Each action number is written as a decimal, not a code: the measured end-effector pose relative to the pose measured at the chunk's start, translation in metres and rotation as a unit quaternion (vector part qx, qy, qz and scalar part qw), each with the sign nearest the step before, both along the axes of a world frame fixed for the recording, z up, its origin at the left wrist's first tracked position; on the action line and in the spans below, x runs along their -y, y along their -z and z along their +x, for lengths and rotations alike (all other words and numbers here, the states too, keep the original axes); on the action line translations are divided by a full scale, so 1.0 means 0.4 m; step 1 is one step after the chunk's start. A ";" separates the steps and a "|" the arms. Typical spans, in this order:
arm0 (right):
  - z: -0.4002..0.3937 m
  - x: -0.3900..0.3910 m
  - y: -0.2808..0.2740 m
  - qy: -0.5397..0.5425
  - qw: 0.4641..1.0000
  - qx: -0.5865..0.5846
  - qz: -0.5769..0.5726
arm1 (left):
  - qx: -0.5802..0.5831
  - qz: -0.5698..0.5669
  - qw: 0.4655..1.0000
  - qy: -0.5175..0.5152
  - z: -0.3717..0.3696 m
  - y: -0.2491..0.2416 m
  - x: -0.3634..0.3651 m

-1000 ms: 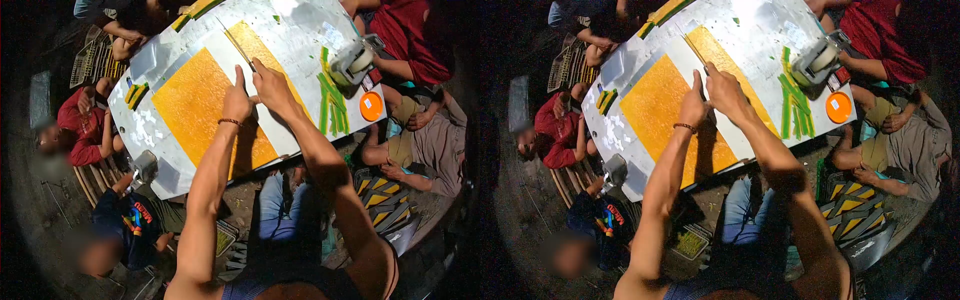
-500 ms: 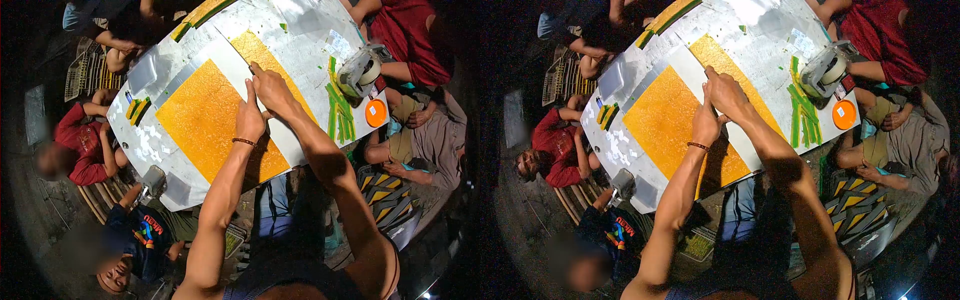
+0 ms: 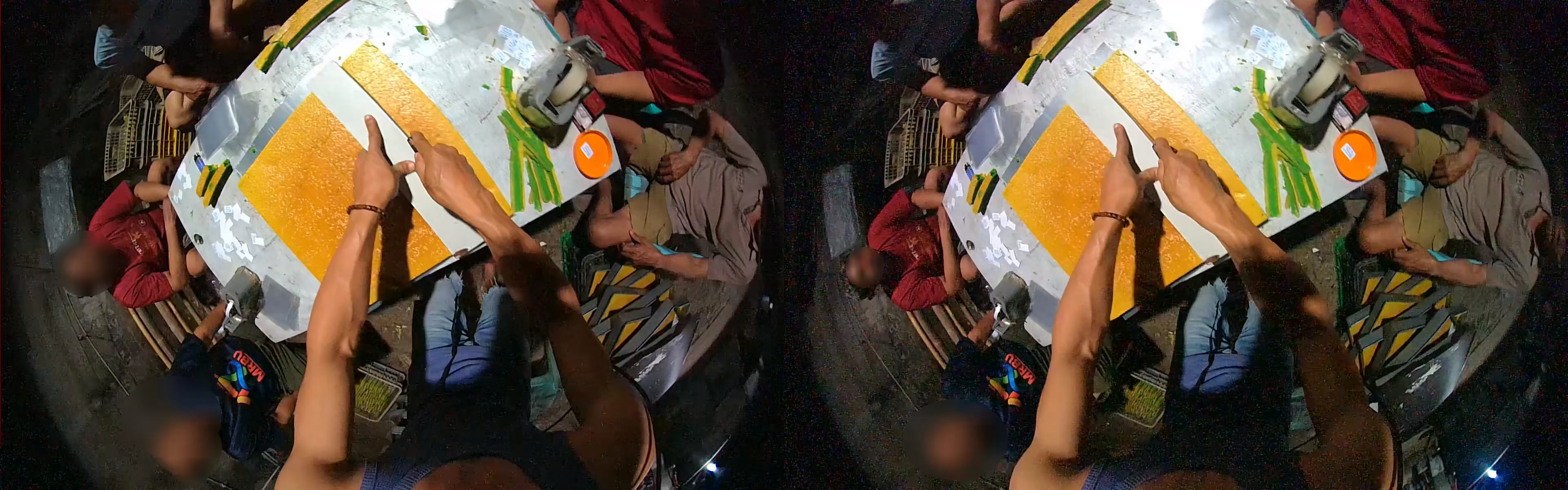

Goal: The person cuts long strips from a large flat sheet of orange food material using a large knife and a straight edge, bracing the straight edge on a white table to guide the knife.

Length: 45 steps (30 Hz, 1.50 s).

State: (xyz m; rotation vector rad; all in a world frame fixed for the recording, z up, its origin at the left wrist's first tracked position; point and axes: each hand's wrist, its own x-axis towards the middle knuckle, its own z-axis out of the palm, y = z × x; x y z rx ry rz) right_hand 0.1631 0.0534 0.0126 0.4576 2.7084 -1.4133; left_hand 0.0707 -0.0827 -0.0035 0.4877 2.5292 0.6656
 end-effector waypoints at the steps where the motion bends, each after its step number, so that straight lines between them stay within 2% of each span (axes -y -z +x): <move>1: 0.025 -0.001 0.000 0.004 1.000 0.002 -0.001 | -0.003 0.001 1.000 0.007 -0.002 -0.003 -0.001; 3: 0.085 -0.002 0.003 0.006 1.000 0.011 -0.012 | 0.007 -0.016 1.000 0.005 0.000 -0.016 -0.008; 5: 0.157 -0.005 0.006 0.012 1.000 0.015 -0.018 | -0.034 0.015 0.999 0.022 -0.011 0.043 0.016; 8: 0.261 -0.011 0.005 0.013 0.999 0.008 -0.042 | -0.026 0.000 0.999 0.017 -0.003 0.010 0.001; 11: 0.362 -0.013 0.010 0.008 0.998 0.011 -0.061 | -0.056 0.021 0.998 0.031 -0.010 0.042 0.013; 13: 0.424 -0.014 -0.005 0.031 0.998 -0.030 -0.050 | -0.024 -0.023 0.999 0.008 0.000 0.004 -0.007; 14: 0.463 -0.021 -0.026 0.017 0.999 0.024 -0.040 | -0.026 -0.024 0.999 0.012 0.000 0.001 -0.008; 22: 0.745 -0.011 -0.029 0.031 0.998 0.035 -0.036 | -0.006 -0.018 0.999 0.034 -0.025 0.016 0.007; 25: 0.837 -0.006 -0.028 0.022 0.999 0.030 0.005 | -0.018 -0.039 0.998 0.034 -0.021 0.011 0.002; 27: 0.887 -0.002 -0.036 0.042 0.997 0.046 -0.041 | -0.002 -0.037 0.999 0.016 -0.020 0.008 -0.002; 30: 0.964 0.002 -0.060 0.037 0.994 0.101 -0.021 | -0.043 -0.068 0.996 0.031 -0.012 0.001 -0.008; 33: 1.079 -0.015 -0.080 0.030 0.998 0.048 -0.030 | -0.095 -0.114 0.989 0.002 0.015 0.011 -0.003; 34: 1.104 -0.020 -0.104 0.046 0.999 -0.018 0.023 | -0.120 -0.120 0.985 -0.013 0.044 0.005 -0.001; 35: 1.103 -0.031 -0.107 0.043 0.998 -0.025 0.029 | -0.145 -0.125 0.981 -0.029 0.082 -0.002 0.003; 37: 1.040 -0.059 -0.161 0.160 0.983 0.055 -0.072 | -0.165 -0.082 0.980 -0.069 0.183 -0.042 0.025; 38: 0.980 -0.069 -0.199 0.203 0.973 0.090 -0.061 | -0.188 -0.035 0.978 -0.088 0.229 -0.036 0.060; 40: 0.853 -0.102 -0.151 0.212 0.974 0.034 -0.069 | -0.212 0.041 0.968 -0.125 0.330 -0.005 0.166; 41: 0.776 -0.106 -0.122 0.230 0.971 0.000 -0.062 | -0.185 0.085 0.966 -0.161 0.387 -0.011 0.220; 42: 0.708 -0.118 -0.074 0.215 0.974 -0.013 -0.075 | -0.214 0.047 0.962 -0.164 0.447 -0.028 0.273; 43: 0.641 -0.123 -0.018 0.228 0.969 -0.027 -0.093 | -0.117 0.064 0.953 -0.273 0.511 -0.056 0.311; 44: 0.575 -0.130 0.045 0.226 0.971 -0.037 -0.073 | -0.156 0.080 0.944 -0.280 0.554 0.005 0.401; 45: 0.533 -0.137 0.051 0.201 0.974 -0.052 -0.085 | -0.185 0.117 0.930 -0.296 0.585 0.122 0.522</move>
